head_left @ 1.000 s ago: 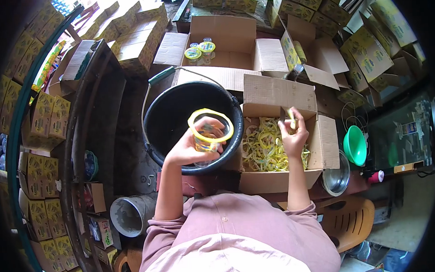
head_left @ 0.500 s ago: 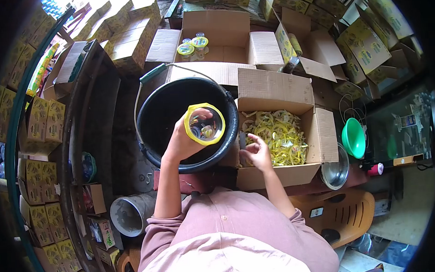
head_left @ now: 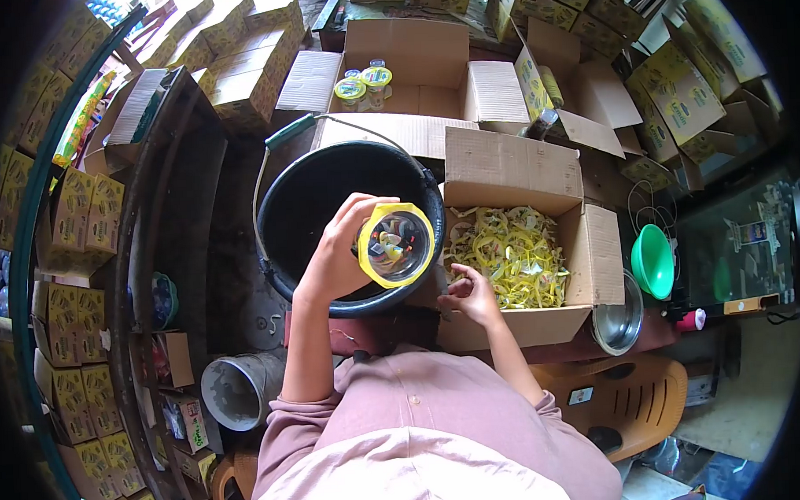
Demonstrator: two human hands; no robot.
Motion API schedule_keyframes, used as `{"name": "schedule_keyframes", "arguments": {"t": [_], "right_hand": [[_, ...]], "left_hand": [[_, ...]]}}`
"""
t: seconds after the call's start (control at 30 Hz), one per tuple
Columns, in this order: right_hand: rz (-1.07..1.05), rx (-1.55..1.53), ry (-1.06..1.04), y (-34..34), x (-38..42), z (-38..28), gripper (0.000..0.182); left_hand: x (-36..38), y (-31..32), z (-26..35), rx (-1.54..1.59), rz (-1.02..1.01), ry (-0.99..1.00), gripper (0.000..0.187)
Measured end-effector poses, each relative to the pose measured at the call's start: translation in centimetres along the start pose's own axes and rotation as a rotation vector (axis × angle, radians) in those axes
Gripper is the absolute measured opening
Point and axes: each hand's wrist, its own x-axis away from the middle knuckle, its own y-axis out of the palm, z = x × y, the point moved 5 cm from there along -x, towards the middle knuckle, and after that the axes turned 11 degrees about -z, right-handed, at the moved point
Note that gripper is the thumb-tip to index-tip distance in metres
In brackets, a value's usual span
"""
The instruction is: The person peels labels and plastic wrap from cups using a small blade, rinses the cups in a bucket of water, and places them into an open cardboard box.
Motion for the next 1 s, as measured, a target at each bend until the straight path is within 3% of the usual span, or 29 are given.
{"name": "schedule_keyframes", "arguments": {"t": [0.1,0.13,0.23,0.27,0.33,0.4,0.53,0.67,0.77,0.87,0.93,0.97,1.0], "right_hand": [[0.276,0.014,-0.306,-1.3,-0.2,-0.2,0.059],[0.447,0.219,-0.309,-2.0,1.4,-3.6,0.043],[0.501,0.45,-0.753,-1.7,5.5,-13.3,0.02],[0.425,0.614,-0.891,-0.9,6.3,-15.4,0.021],[0.271,0.965,-0.982,1.3,7.5,-19.0,0.028],[0.194,1.083,-0.95,2.9,6.5,-19.1,0.033],[0.139,0.942,-0.923,2.5,5.8,-18.7,0.025],[0.211,0.781,-1.091,-0.4,6.0,-17.5,0.018],[0.426,0.636,-0.99,-3.5,6.8,-16.4,0.02],[0.678,0.479,-0.781,-7.4,5.7,-10.7,0.027],[0.827,1.186,-0.321,-6.2,5.3,-10.9,0.046],[0.755,1.107,-0.139,-6.3,4.4,-7.6,0.059],[0.619,0.977,-0.128,-5.7,4.1,-6.7,0.056]], "left_hand": [[-0.1,0.2,0.2,-0.004,0.014,-0.01,0.061],[-0.1,0.1,0.2,-0.001,0.022,-0.021,0.062],[-0.1,0.4,-0.1,-0.145,-0.03,-0.075,0.067],[-0.1,0.6,-0.1,-0.2,-0.05,-0.089,0.068],[-0.4,1.0,0.4,-0.221,-0.089,-0.089,0.07],[-0.6,1.2,0.8,-0.221,-0.113,-0.076,0.071],[-0.2,0.8,0.4,-0.306,-0.151,-0.114,0.073],[0.3,0.7,-0.6,-0.243,-0.091,-0.118,0.075],[0.9,0.9,-1.6,-0.156,0.002,-0.139,0.069],[1.2,0.8,-1.6,-0.166,0.105,-0.056,0.059],[1.7,0.6,-1.9,-0.195,0.121,-0.056,0.056],[1.9,0.6,-2.0,-0.201,0.159,-0.023,0.053],[2.0,0.7,-2.4,-0.131,0.181,-0.026,0.052]]}}
